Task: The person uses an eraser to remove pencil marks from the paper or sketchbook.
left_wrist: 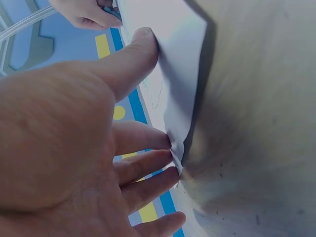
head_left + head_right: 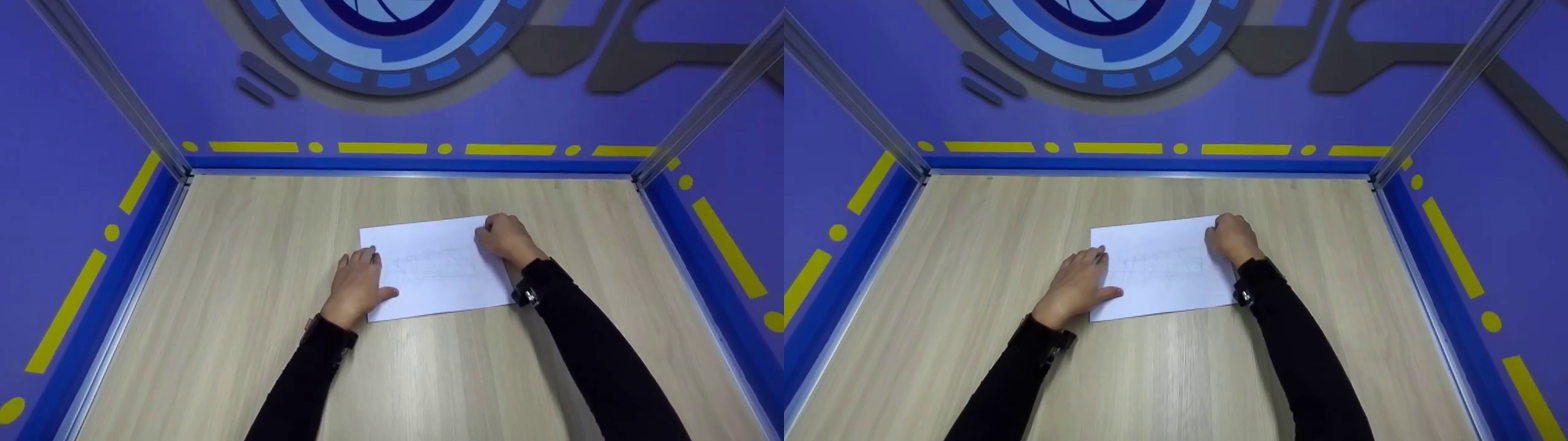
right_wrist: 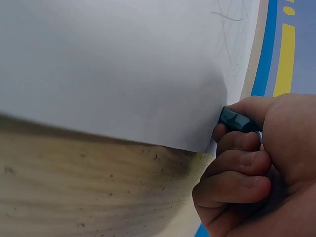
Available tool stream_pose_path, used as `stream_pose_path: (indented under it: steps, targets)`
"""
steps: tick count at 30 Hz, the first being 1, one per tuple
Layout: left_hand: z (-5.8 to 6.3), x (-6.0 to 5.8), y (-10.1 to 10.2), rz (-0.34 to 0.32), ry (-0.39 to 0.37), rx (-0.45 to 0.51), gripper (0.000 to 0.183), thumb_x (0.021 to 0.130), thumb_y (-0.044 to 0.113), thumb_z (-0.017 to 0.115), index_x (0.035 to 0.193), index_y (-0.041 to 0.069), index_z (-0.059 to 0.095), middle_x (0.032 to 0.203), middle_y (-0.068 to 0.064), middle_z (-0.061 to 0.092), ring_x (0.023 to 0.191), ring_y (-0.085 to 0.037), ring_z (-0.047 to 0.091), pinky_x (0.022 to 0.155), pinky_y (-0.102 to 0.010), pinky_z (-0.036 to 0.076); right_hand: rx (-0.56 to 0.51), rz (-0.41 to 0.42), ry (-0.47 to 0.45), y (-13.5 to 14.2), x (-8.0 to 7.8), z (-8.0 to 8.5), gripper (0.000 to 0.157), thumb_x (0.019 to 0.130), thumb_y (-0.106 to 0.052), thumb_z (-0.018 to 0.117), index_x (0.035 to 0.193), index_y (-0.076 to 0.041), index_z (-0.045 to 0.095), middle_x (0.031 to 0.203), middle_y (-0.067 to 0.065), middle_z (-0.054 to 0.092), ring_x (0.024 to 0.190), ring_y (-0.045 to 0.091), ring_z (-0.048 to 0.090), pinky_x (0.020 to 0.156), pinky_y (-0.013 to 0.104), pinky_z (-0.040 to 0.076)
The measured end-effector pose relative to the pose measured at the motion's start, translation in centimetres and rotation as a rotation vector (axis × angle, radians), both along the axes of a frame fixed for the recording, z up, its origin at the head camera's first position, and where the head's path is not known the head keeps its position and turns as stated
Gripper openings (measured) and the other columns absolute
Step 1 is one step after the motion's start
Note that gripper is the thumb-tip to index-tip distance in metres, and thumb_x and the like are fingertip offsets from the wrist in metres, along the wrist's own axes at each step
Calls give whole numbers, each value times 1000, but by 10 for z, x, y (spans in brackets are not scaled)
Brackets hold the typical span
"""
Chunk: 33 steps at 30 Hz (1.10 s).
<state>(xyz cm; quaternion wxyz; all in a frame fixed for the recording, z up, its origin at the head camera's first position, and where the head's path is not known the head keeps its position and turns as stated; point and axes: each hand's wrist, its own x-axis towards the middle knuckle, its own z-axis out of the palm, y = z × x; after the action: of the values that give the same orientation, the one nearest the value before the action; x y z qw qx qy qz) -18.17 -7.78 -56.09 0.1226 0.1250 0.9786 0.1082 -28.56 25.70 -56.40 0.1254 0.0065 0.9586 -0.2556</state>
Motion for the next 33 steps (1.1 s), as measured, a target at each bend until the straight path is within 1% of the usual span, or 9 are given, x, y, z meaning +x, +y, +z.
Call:
stream_pose_path:
  steps: [9, 14, 20, 21, 22, 23, 28, 29, 33]
  targets:
    - [4, 2, 2, 0, -11, 2, 96, 99, 58, 78, 165, -3, 47, 177, -19, 41, 168, -35, 35, 138, -59, 24, 56, -3, 47, -3, 8, 8, 33, 108, -27, 58, 95, 1, 70, 89, 14, 62, 81, 31, 58, 70, 40, 45]
    - [6, 3, 2, 10, -23, 1, 95, 99, 57, 78, 165, -4, 46, 178, -19, 40, 168, -35, 35, 139, -58, 24, 2, 16, 90, -19, 13, 12, 34, 110, -29, 58, 99, 0, 72, 90, 14, 67, 79, 28, 62, 71, 39, 50]
    - [7, 1, 0, 3, -12, -15, 95, 99, 58, 78, 165, -3, 47, 177, -19, 41, 167, -35, 36, 138, -58, 25, -93, 126, 107, -62, 17, 16, 35, 107, -27, 63, 76, -10, 55, 75, 3, 49, 74, 24, 53, 68, 37, 43]
    - [6, 1, 0, 0, -12, -18, 95, 99, 58, 77, 165, -3, 47, 177, -19, 41, 167, -35, 36, 138, -58, 25, -90, 148, 104, -71, 17, 17, 35, 106, -27, 64, 75, -11, 55, 74, 3, 49, 75, 25, 53, 70, 39, 43]
    - [6, 1, -1, -3, -11, -21, 95, 99, 58, 77, 165, -3, 47, 177, -19, 41, 167, -35, 36, 138, -58, 26, -97, 184, 120, -76, 10, 2, 37, 105, -30, 64, 74, -12, 56, 74, 2, 50, 75, 24, 53, 70, 40, 44]
    - [5, 0, -1, -6, -10, -22, 95, 99, 58, 77, 165, -3, 47, 177, -19, 41, 167, -35, 37, 138, -58, 26, -86, 208, 133, -85, 7, -3, 36, 103, -30, 64, 73, -12, 56, 73, 2, 51, 74, 24, 53, 69, 41, 44]
    - [3, 0, -3, -10, 11, -1, 94, 98, 57, 79, 163, -4, 50, 174, -20, 45, 165, -36, 39, 137, -59, 27, -21, 272, 58, -134, 5, -8, 31, 101, -29, 65, 82, -6, 69, 83, 10, 67, 81, 29, 61, 78, 49, 55]
    - [3, 0, -3, -11, 18, 6, 94, 97, 57, 80, 162, -5, 50, 174, -20, 46, 165, -36, 40, 136, -59, 28, 15, 272, 35, -147, 10, 1, 28, 100, -27, 64, 84, -6, 70, 86, 12, 69, 82, 30, 62, 79, 51, 55]
    - [2, 0, -2, -19, 46, 32, 94, 95, 56, 83, 160, -5, 53, 170, -20, 49, 162, -36, 43, 134, -60, 31, 68, 322, 14, -174, 9, -7, 26, 99, -26, 63, 83, -7, 71, 89, 12, 71, 85, 29, 63, 79, 50, 55]
